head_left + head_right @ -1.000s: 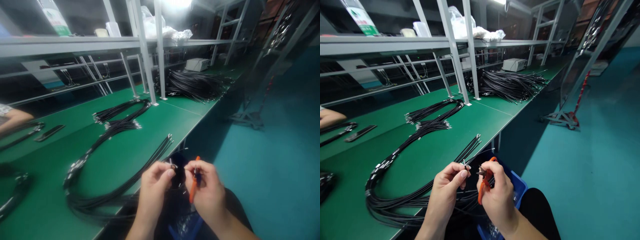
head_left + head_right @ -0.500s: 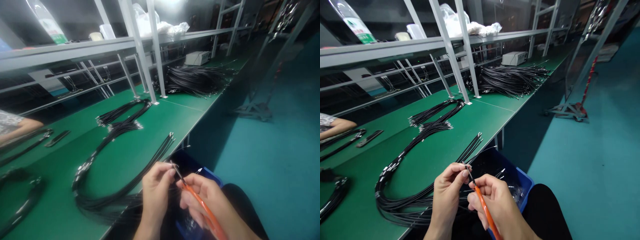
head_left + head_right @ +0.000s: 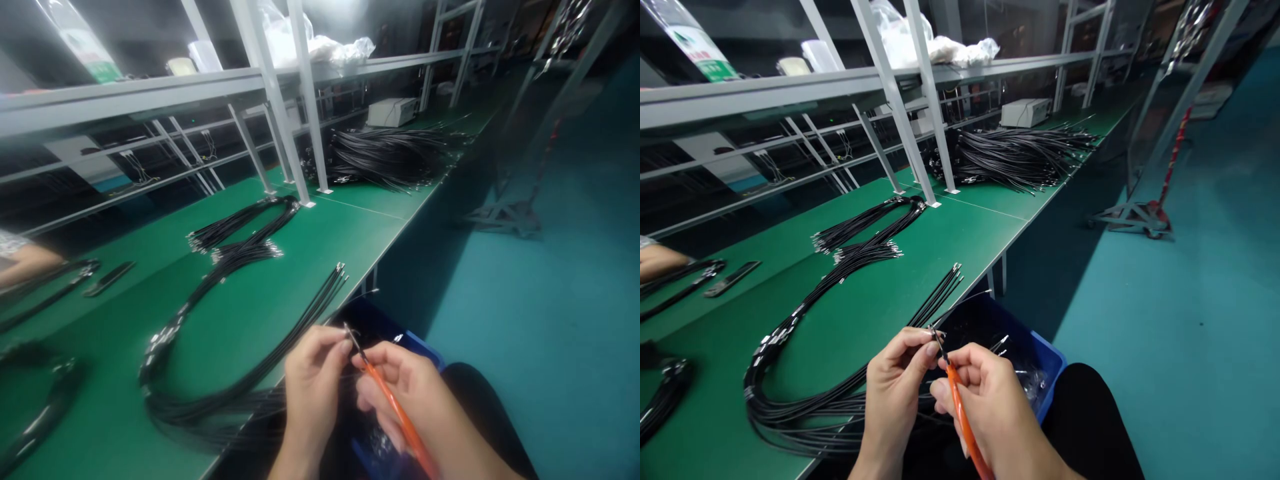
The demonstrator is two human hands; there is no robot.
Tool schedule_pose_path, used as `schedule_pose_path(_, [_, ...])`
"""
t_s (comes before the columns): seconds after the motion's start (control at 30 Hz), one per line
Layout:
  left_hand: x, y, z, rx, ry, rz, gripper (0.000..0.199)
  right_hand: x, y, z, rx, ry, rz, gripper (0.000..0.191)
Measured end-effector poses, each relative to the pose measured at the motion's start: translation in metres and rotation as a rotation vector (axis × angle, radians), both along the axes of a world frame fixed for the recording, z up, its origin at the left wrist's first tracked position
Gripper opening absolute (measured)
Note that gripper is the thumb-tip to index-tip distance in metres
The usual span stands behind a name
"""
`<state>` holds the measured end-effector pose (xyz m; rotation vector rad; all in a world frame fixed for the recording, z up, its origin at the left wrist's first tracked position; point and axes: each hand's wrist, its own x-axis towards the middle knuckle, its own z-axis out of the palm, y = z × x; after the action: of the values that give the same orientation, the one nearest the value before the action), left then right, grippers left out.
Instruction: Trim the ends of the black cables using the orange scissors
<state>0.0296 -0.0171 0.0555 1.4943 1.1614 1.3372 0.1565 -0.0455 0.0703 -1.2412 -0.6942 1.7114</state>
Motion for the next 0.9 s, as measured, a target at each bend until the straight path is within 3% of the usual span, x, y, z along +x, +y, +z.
schedule_pose_path(0.5, [0.003,0.001,-0.004,-0.007,0.068,0.027,0.004,0.014,-0.010,-0.003,0.050,0.030,0.092,0.025])
schedule_pose_path(0.7, [0.003,-0.001,-0.006,0.020,0.099,0.072,0.004,0.012,-0.010,-0.002,0.042,-0.058,0.154,0.011])
schedule_pose_path(0.9, [0.003,-0.002,-0.007,0.036,0.148,0.062,0.005,0.008,-0.005,0.000,0.030,-0.116,0.131,0.009])
